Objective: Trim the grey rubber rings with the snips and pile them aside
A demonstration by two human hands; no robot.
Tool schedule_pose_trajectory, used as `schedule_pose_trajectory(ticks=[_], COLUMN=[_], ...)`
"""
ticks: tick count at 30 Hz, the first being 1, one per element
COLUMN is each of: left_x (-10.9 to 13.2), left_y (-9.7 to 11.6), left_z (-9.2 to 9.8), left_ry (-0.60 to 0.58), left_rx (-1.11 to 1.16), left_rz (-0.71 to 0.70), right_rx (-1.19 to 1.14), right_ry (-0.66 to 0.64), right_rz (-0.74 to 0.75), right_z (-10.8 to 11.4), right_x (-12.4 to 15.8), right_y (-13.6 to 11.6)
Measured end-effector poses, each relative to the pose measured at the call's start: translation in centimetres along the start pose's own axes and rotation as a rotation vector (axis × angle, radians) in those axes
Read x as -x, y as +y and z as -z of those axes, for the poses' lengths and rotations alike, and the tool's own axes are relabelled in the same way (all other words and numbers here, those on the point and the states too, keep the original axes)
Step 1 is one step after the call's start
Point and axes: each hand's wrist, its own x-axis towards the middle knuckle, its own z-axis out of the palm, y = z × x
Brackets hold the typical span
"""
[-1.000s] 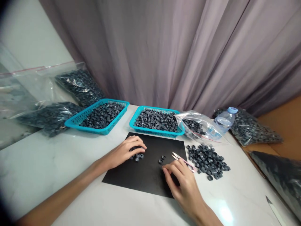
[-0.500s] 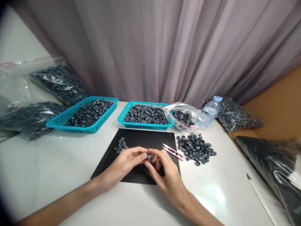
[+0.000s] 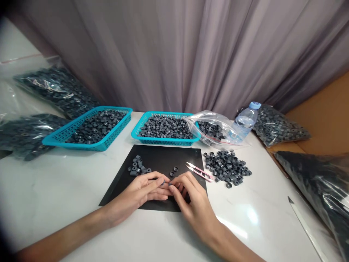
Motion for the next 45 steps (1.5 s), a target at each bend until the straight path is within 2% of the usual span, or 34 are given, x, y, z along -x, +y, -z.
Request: schedule_pose_trajectory(ticks=[6, 14, 18, 22, 25, 30, 37, 45], left_x=[0.0, -0.3, -0.5, 0.0, 0.4, 0.5, 0.5, 0.7], left_y=[-0.2, -0.7, -0.5, 0.1, 0.5, 0.5, 0.3, 0.9], left_z=[0.1, 0.8, 0.7, 0.0, -0.5, -1.0, -1.0, -0.8], left_ry=[-0.033, 0.010, -0.024, -0.036, -0.054, -0.079, -0.137, -0.035], left_rx=[-0.035, -0.287, -0.193, -0.069, -0.042, -0.037, 0.007, 0.156], left_rz=[-0.033, -0.198, -0.160, -0.086, -0.083, -0.069, -0.025, -0.002], right_rx=[0.009, 0.143, 0.206, 0.215, 0.191, 0.169, 0.256, 0.134], right_ry=[-0.044, -0.073, -0.112, -0.009, 0.038, 0.011, 0.014, 0.106], right_rz=[-0.051, -0.169, -0.128, -0.014, 0.053, 0.102, 0.182, 0.135], right_z=[0.2, 0.9, 0.7, 0.8, 0.8, 0.3, 0.5, 1.0], right_x=[0.1, -0.1, -0.1, 0.0, 0.1, 0.5, 0.5, 0.2], right_y=[0.1, 0.6, 0.4, 0.0, -0.2, -0.2, -0.5, -0.7])
